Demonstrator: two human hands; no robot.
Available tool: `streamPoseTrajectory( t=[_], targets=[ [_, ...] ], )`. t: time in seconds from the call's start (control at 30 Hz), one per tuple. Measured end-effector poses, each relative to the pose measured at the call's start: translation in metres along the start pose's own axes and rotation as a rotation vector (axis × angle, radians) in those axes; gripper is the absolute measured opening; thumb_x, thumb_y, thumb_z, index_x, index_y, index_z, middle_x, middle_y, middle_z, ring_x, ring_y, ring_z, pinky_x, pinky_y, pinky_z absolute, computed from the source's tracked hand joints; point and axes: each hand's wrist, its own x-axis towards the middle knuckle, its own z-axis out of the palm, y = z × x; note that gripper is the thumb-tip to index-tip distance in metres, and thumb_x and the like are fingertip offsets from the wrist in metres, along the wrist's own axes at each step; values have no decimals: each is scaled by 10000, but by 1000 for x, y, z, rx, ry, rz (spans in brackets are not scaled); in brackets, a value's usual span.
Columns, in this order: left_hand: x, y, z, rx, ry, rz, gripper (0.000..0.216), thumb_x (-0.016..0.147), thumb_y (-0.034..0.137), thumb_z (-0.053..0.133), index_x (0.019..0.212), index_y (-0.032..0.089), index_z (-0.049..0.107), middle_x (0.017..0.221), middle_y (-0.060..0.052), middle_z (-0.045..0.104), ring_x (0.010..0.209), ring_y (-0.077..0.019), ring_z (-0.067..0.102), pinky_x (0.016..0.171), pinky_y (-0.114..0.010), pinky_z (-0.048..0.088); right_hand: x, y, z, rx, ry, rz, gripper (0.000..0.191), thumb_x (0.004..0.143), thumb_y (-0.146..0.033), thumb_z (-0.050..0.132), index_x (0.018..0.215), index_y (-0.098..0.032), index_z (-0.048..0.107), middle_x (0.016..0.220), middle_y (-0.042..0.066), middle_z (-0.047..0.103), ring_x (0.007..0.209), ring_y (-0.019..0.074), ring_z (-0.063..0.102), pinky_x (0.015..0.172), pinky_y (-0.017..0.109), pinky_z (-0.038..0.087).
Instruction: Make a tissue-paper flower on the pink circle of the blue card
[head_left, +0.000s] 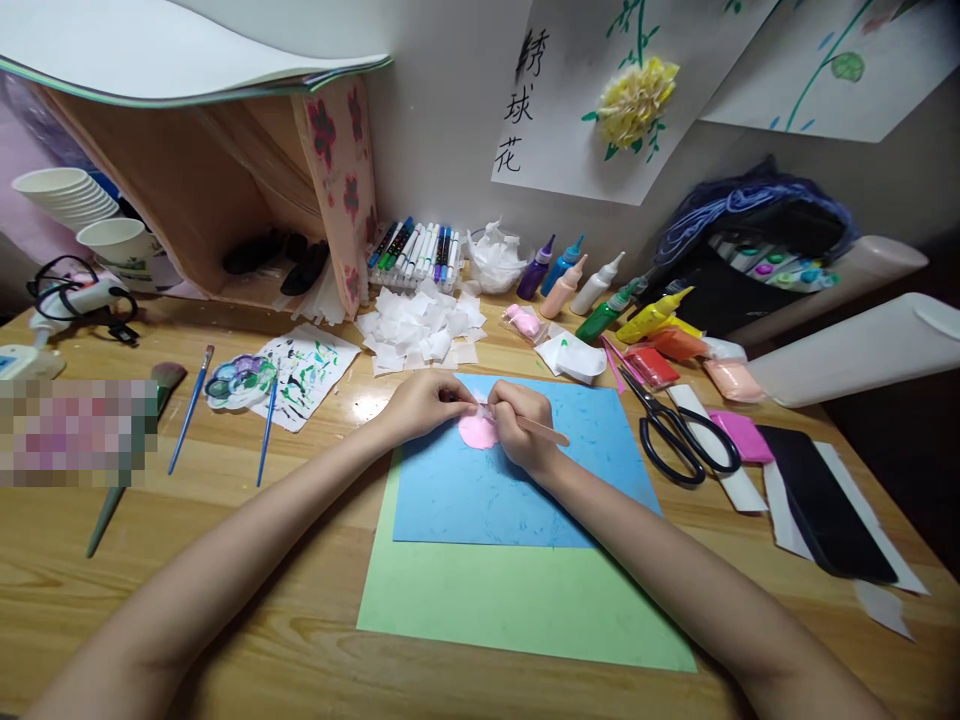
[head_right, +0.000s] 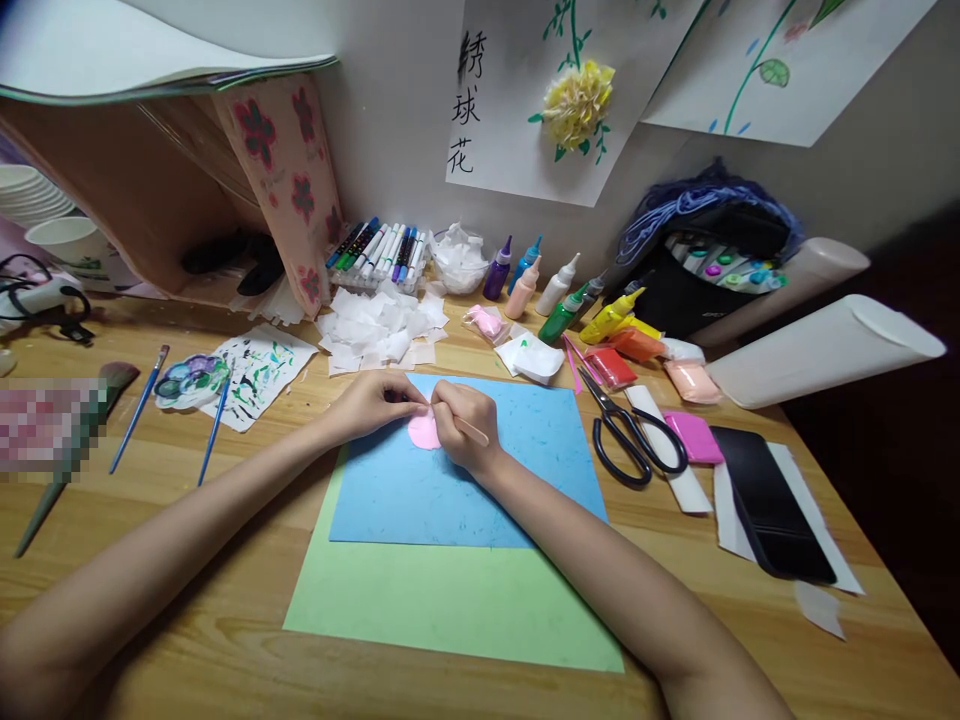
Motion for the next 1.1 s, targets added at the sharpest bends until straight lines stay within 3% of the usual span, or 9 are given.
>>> streamPoseTrajectory(
  t=[0.13, 0.23, 0.37, 0.7, 0.9, 1.1],
  targets=[
    [0, -1, 2, 7, 45, -19, 145, 739, 278, 630, 776, 166, 714, 735, -22, 682, 641, -110, 562, 593, -219, 402, -3, 0, -3, 54, 45, -80, 200, 730, -112, 344, 557, -210, 367, 511, -12, 400, 476, 130, 375, 526, 274, 291],
    [0, -1, 2, 25, 57, -39, 147, 726, 292, 637, 769, 171, 710, 731, -14, 674, 638, -107, 544, 590, -220, 395, -3, -1, -3, 64, -30, -108, 207, 733, -136, 350, 542, -214, 367, 495, -12, 392, 461, 131, 361, 518, 278, 288],
    [1, -1, 2, 44, 62, -50, 167, 722, 324, 634, 752, 175, 704, 722, -4, 671, 630, -104, 532, 578, -217, 379, 1, -1, 1, 19, -87, -36, 211, 743, -142, 361, 544, -210, 376, 492, -16, 393, 470, 127, 370, 519, 274, 280],
    [3, -1, 2, 57, 61, -59, 181, 732, 324, 611, 789, 176, 699, 745, -5, 677, 655, -112, 547, 578, -213, 378, 3, -1, 4, 35, -83, 85, 221, 760, -139, 363, 551, -203, 391, 507, -15, 451, 483, 120, 412, 521, 259, 287],
    [3, -2, 1, 73, 33, -44, 182, 745, 307, 581, 813, 182, 695, 777, -11, 681, 675, -115, 558, 586, -212, 386, 6, -3, 4, 94, -61, 230, 258, 767, -121, 345, 523, -203, 365, 470, -30, 401, 457, 109, 380, 491, 253, 264],
    [1, 1, 3, 101, 58, -66, 190, 738, 304, 570, 818, 183, 693, 768, -9, 675, 671, -120, 563, 579, -220, 393, 4, -2, 4, 73, -62, 120, 241, 768, -141, 355, 536, -205, 371, 483, -29, 403, 452, 109, 373, 493, 252, 276]
  ],
)
